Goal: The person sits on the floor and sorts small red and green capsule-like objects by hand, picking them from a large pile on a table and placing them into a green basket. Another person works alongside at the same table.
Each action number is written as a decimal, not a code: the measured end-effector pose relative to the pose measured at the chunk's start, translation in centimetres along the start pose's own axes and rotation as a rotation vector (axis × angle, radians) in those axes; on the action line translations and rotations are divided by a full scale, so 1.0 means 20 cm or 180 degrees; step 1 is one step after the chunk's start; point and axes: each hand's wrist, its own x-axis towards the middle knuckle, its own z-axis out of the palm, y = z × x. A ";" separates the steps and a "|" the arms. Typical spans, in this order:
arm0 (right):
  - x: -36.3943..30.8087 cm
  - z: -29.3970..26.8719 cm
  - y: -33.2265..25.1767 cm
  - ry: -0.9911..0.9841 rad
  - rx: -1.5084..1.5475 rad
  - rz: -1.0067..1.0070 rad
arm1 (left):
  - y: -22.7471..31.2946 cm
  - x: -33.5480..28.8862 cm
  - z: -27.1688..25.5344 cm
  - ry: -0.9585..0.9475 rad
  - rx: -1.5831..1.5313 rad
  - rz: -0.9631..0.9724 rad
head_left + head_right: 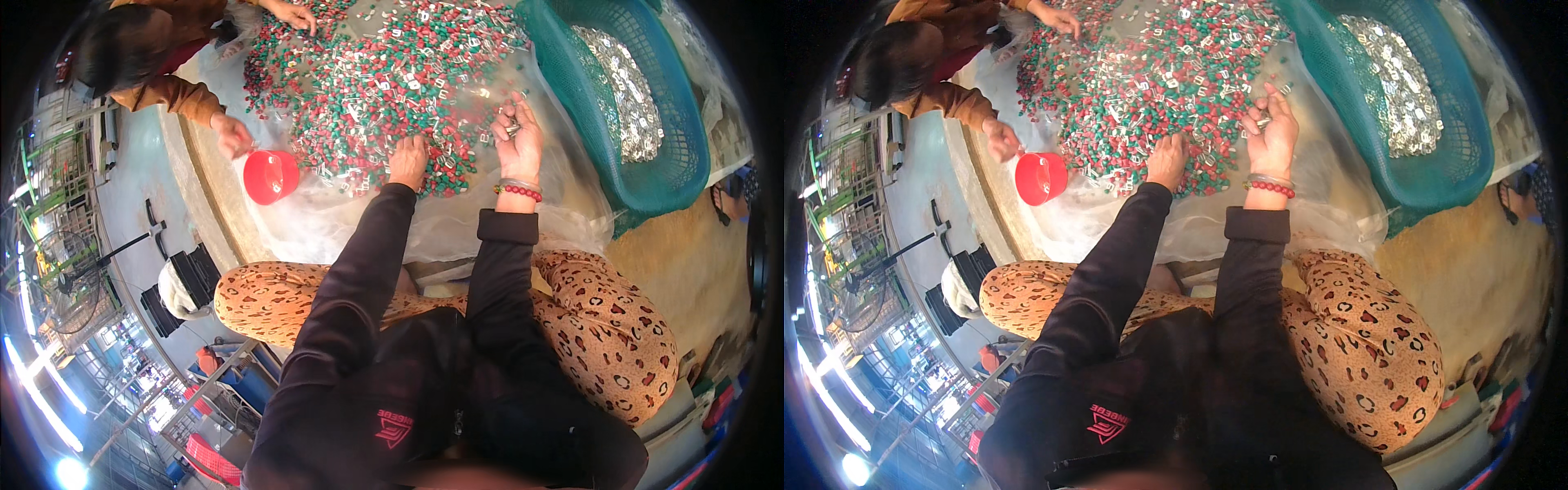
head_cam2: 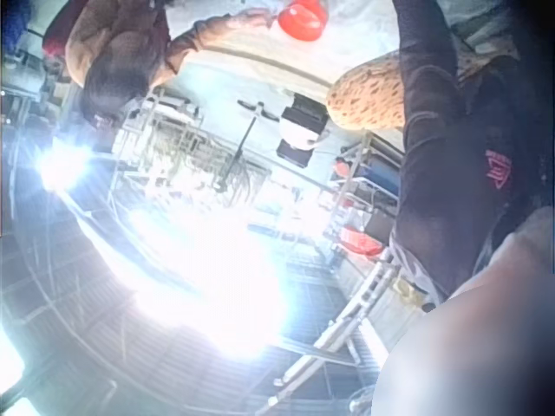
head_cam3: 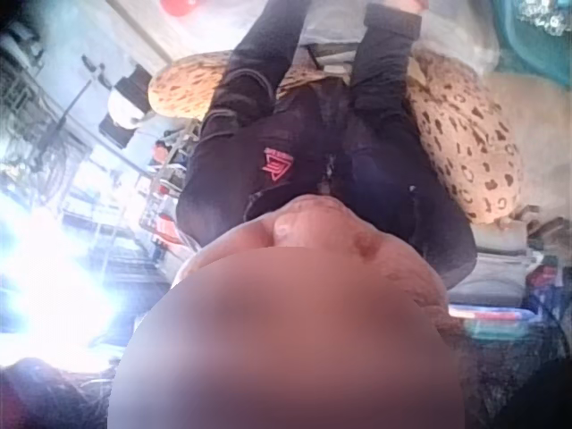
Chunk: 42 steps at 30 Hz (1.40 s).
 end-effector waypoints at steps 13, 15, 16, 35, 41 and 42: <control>-0.07 0.06 0.19 -0.0070 -0.1540 0.0122 | 0.01 -0.01 -0.18 0.0130 -0.0968 0.0290; -0.07 0.06 0.19 -0.0017 -0.1411 0.0083 | 0.09 0.00 -0.17 0.0082 -0.0954 0.0295; -0.06 0.07 0.19 0.0064 -0.1385 0.0051 | 0.13 0.01 -0.15 -0.0039 -0.0904 0.0134; -0.05 -0.09 0.32 0.0306 -0.2111 0.0219 | -0.10 0.07 -0.46 -0.0967 -0.5488 -0.1773; -0.02 -0.11 0.26 0.0154 -0.1697 0.0035 | -0.08 0.10 -0.20 -0.0541 -0.0886 0.0125; -0.02 -0.12 0.25 0.0275 -0.1829 0.0125 | -0.08 0.10 -0.16 -0.0477 -0.0371 0.0442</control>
